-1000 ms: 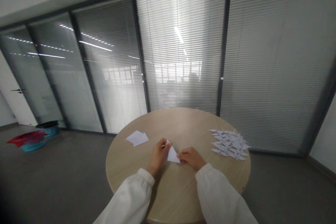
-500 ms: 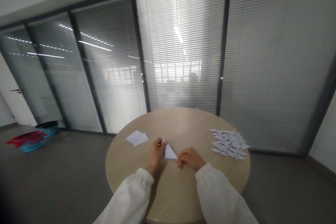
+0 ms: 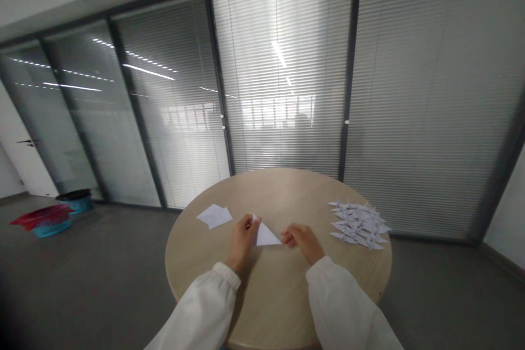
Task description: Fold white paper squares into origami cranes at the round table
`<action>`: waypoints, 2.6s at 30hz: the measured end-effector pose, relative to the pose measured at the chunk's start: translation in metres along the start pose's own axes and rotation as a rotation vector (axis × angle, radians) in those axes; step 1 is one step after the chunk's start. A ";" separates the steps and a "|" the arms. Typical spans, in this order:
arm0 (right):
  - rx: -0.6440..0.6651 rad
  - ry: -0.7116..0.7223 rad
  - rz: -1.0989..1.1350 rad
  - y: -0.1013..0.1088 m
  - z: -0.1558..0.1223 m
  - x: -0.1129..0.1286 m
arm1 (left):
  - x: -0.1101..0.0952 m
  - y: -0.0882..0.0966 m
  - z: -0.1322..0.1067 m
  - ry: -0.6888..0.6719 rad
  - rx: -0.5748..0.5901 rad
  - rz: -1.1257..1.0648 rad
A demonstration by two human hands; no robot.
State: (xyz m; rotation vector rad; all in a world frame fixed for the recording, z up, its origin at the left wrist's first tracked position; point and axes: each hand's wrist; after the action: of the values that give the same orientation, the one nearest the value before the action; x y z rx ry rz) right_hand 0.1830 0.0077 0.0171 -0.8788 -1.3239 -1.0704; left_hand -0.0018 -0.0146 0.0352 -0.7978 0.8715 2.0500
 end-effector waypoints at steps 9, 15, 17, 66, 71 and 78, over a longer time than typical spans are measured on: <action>0.084 0.138 -0.183 -0.008 -0.008 0.008 | -0.015 -0.009 -0.008 0.111 0.279 -0.405; 0.126 0.150 -0.268 -0.008 -0.011 0.011 | -0.023 -0.008 -0.011 0.118 0.342 -0.455; 0.142 0.151 -0.259 -0.007 -0.012 0.012 | -0.024 -0.008 -0.011 0.116 0.344 -0.439; 0.119 0.106 -0.024 -0.005 -0.008 0.008 | -0.028 -0.006 -0.008 0.280 0.335 -0.600; 0.121 0.038 0.188 -0.004 -0.005 0.003 | -0.035 -0.002 -0.010 0.227 0.502 -0.734; 0.131 0.017 0.288 -0.006 -0.003 -0.002 | -0.034 0.000 -0.012 0.190 0.585 -0.814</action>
State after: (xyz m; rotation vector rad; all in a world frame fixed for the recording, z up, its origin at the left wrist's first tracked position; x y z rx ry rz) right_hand 0.1784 0.0030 0.0143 -0.9267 -1.1965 -0.7575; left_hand 0.0189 -0.0374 0.0534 -0.8293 0.9690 0.9553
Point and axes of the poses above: each hand's wrist, its own z-axis towards the middle knuckle, its own y-axis out of the back of the hand, x = y × z, and after that the axes turned 7 degrees about -y, right-handed
